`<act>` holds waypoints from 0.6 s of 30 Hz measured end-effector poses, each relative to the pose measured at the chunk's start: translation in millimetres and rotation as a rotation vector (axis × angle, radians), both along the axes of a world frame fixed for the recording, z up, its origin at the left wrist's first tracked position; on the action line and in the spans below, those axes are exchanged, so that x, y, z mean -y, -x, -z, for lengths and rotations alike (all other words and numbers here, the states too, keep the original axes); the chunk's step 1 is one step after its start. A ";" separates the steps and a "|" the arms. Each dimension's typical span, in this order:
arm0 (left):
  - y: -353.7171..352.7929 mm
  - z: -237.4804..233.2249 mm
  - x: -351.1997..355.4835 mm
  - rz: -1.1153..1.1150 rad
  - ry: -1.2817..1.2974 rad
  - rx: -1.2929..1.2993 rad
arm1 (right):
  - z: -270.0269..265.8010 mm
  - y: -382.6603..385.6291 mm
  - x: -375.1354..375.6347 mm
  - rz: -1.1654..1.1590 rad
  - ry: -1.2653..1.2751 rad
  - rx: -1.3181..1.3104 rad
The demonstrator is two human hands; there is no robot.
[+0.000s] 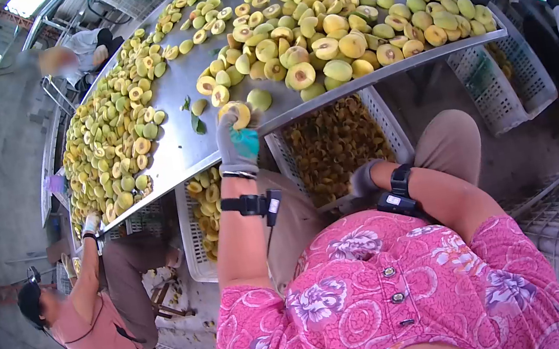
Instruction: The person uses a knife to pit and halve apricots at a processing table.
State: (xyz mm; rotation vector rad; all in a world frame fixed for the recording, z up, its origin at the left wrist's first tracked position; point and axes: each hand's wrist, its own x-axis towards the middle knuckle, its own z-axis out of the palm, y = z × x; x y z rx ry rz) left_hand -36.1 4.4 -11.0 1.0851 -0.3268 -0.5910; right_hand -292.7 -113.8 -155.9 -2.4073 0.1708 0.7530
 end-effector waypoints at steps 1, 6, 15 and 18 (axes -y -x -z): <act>7.6 -10.4 -5.9 0.091 0.236 -0.166 | 29.1 -4.3 -4.2 -0.395 0.148 -0.027; 53.9 -22.1 -14.0 0.227 0.518 -0.425 | -102.4 -3.6 -16.9 0.188 -0.244 -0.004; 93.8 -15.5 -6.0 0.223 0.472 -0.430 | -210.2 -14.1 -34.1 0.649 -0.801 0.443; 101.7 -13.3 -5.2 0.258 0.494 -0.323 | -209.8 -17.4 -35.8 0.654 -0.765 0.442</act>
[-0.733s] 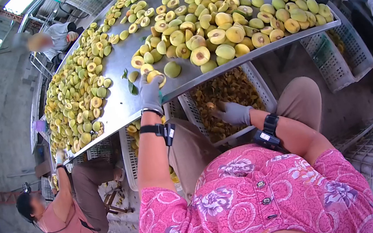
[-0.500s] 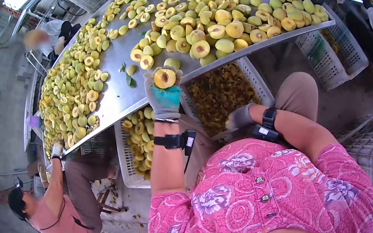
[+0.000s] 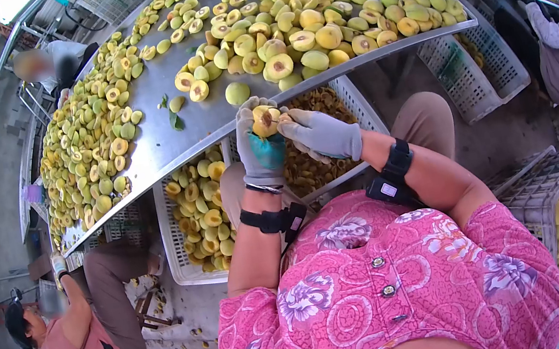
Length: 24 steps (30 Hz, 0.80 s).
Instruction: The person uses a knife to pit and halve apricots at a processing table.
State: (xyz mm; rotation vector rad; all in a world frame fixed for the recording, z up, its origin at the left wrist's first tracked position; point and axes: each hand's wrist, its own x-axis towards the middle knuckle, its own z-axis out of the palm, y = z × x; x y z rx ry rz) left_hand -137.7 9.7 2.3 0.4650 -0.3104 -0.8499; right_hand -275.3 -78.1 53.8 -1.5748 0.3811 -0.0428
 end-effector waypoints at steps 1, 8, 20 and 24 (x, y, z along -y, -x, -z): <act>1.4 -0.8 0.0 0.000 0.000 -0.001 | -0.8 -0.6 -0.8 0.007 0.016 -0.010; 21.3 -11.9 2.6 -0.131 -0.120 0.208 | 0.8 0.5 -7.7 0.039 0.035 -0.006; 22.5 -24.2 -2.8 -0.100 -0.317 0.136 | 18.8 4.7 -6.8 -0.108 -0.256 -0.059; 13.9 -25.1 -5.7 0.040 -0.374 0.195 | 17.2 8.0 -2.3 -0.175 -0.362 -0.083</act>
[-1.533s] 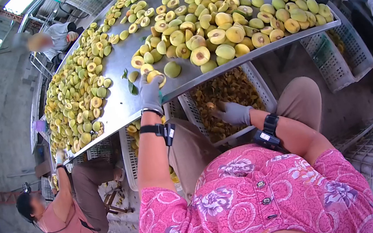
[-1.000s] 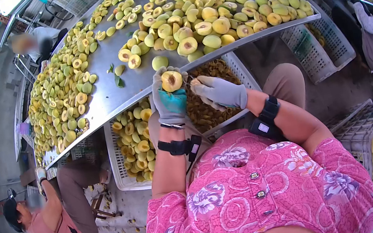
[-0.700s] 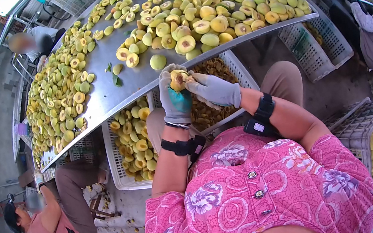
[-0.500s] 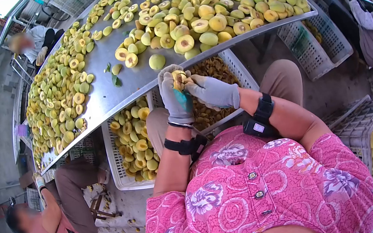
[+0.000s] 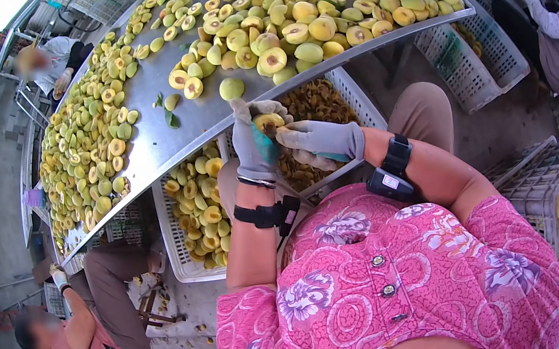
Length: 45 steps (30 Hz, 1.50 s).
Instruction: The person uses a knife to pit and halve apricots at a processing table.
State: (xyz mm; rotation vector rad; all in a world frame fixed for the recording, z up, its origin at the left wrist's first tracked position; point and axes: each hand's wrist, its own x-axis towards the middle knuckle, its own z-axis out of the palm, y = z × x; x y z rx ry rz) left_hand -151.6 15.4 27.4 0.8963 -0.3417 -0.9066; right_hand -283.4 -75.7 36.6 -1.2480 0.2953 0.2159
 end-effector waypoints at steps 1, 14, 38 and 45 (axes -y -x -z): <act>-1.0 0.0 0.4 0.000 -0.001 -0.001 | -1.4 0.6 0.7 -0.037 -0.012 -0.024; 10.4 -3.0 1.1 -0.120 -0.016 0.099 | 9.3 0.6 -6.3 0.047 -0.019 0.080; -53.8 30.1 -53.8 -0.156 0.085 -0.091 | 57.6 4.5 1.6 -0.418 -1.442 0.097; -107.7 6.0 -47.5 -0.489 -0.700 1.253 | 92.5 -12.5 4.1 -0.047 -1.149 0.000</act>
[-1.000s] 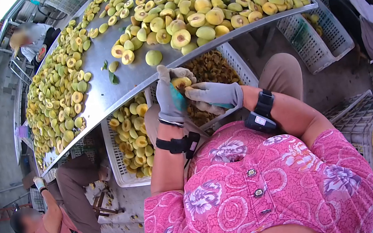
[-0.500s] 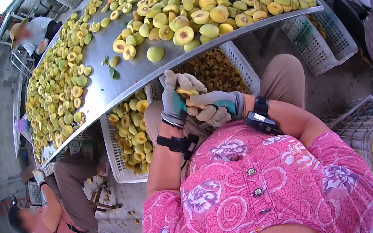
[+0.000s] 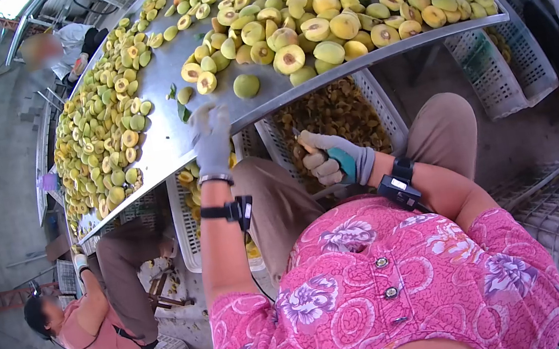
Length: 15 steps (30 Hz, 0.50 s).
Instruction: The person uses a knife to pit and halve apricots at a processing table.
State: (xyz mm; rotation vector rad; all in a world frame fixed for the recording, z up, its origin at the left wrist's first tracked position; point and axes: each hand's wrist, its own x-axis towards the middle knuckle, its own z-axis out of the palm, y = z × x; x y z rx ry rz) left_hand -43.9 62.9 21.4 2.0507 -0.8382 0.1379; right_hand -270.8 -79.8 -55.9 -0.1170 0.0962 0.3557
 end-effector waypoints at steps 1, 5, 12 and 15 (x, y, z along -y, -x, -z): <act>-2.0 -4.8 16.8 0.044 -0.121 0.047 | -7.0 -0.4 -0.9 0.001 0.096 -0.059; -17.9 7.3 87.9 0.078 -0.348 0.117 | -15.4 4.0 4.4 -0.053 0.198 -0.170; -29.8 14.6 108.7 0.270 -0.298 -0.158 | -17.2 15.0 4.0 0.058 0.472 -0.147; -25.5 19.9 98.7 0.377 0.363 -0.840 | -41.3 15.7 0.3 0.123 0.662 -0.211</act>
